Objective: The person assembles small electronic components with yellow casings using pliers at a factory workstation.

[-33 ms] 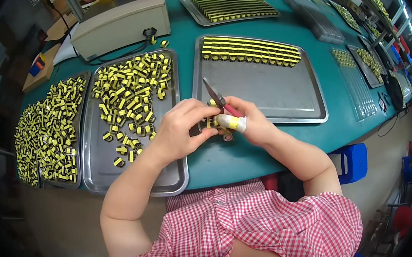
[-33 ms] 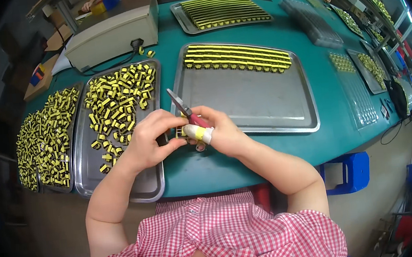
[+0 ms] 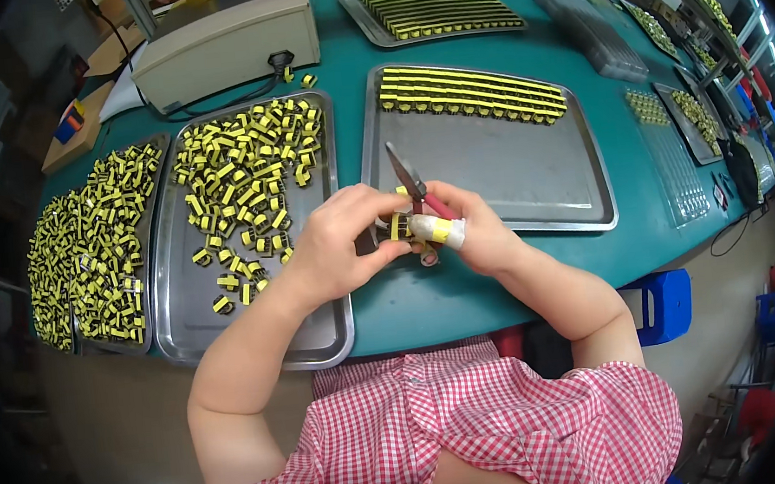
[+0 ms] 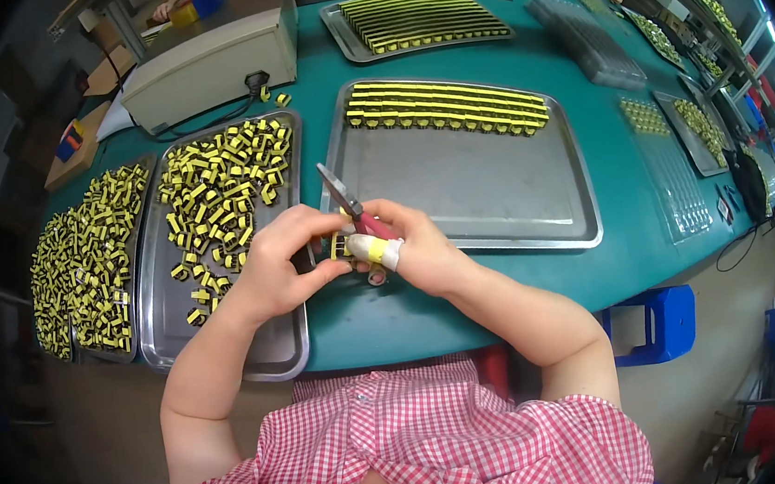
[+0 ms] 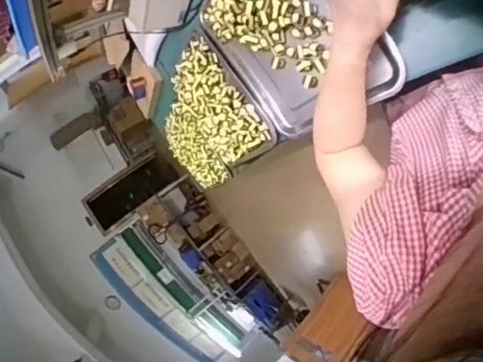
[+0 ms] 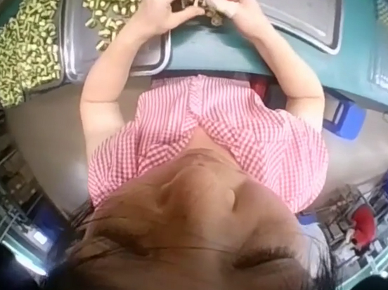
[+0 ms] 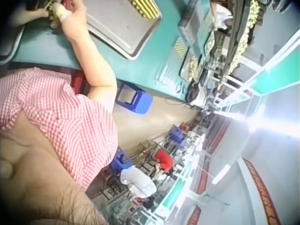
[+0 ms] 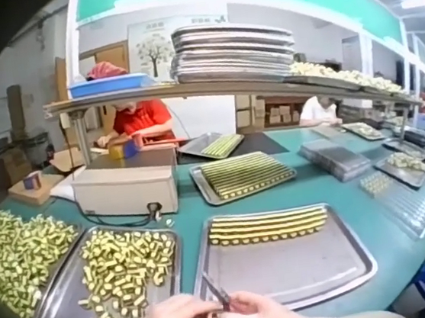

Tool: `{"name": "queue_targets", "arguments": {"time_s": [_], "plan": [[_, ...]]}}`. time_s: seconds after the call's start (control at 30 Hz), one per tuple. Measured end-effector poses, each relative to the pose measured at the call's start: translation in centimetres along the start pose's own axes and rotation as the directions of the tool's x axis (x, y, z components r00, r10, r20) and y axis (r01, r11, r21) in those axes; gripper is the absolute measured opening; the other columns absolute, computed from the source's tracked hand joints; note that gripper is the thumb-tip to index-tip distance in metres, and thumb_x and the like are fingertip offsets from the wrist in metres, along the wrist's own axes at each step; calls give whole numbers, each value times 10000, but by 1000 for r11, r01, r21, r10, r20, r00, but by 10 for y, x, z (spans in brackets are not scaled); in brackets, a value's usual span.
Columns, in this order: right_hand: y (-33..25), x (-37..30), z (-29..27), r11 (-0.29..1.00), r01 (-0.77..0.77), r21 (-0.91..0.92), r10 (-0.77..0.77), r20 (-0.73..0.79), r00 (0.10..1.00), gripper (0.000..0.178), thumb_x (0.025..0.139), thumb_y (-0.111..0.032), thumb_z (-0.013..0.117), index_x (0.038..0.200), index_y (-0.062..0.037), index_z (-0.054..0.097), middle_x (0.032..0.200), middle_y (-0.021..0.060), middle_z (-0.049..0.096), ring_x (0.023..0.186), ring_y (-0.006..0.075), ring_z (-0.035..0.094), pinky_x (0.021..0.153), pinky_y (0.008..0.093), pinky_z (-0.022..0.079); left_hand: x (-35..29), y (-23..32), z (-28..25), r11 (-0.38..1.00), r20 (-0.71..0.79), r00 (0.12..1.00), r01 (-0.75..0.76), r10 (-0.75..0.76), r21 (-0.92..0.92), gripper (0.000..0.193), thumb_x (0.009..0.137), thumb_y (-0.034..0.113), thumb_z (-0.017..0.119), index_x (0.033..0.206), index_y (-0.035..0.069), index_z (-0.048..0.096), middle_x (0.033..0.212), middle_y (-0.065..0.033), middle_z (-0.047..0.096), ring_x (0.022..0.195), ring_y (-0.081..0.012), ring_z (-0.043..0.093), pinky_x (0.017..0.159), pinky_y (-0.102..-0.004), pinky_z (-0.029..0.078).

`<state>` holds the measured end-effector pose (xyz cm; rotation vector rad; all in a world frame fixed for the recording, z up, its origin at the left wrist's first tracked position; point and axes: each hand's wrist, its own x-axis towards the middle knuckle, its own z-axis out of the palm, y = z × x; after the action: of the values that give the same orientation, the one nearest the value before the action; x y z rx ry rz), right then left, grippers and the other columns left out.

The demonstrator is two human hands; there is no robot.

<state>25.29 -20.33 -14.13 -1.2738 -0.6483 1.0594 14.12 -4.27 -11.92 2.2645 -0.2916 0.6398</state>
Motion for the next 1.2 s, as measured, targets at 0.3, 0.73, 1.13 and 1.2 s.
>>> {"name": "queue_targets", "arguments": {"time_s": [0.3,0.73,1.13,1.2], "plan": [[-2,-10,5,993,90,72,-84,-70,994,346,833,-156,611,1140,-46,494,941,34,591,730,115,564,591,242,459,-8,-19,10,756,157,940,338,-304,-560,346,748,41,650,1070,-9,533,1022,-103,596,811,-117,566,690,-242,469],[-18,-19,-4,238,240,-941,-712,-2,702,342,617,-126,780,866,-6,580,742,99,592,640,217,602,577,285,497,-4,-9,-8,598,82,906,339,-414,-726,312,827,37,568,1119,-38,491,1030,-106,587,893,-121,561,794,-249,464],[-20,-19,-4,148,241,-959,-747,51,663,358,586,-120,782,875,-41,585,695,70,559,601,208,546,533,319,447,-3,-10,-7,676,-1,913,302,-408,-672,318,789,36,627,1086,-16,527,908,-17,547,810,-62,504,721,-191,418],[-20,-19,-3,146,259,-955,-750,64,659,361,589,-116,779,882,-41,582,698,71,557,603,211,543,529,321,443,-4,-12,-7,686,0,908,316,-418,-655,316,785,35,630,1081,-13,532,896,-10,541,792,-56,493,708,-187,412]]}}
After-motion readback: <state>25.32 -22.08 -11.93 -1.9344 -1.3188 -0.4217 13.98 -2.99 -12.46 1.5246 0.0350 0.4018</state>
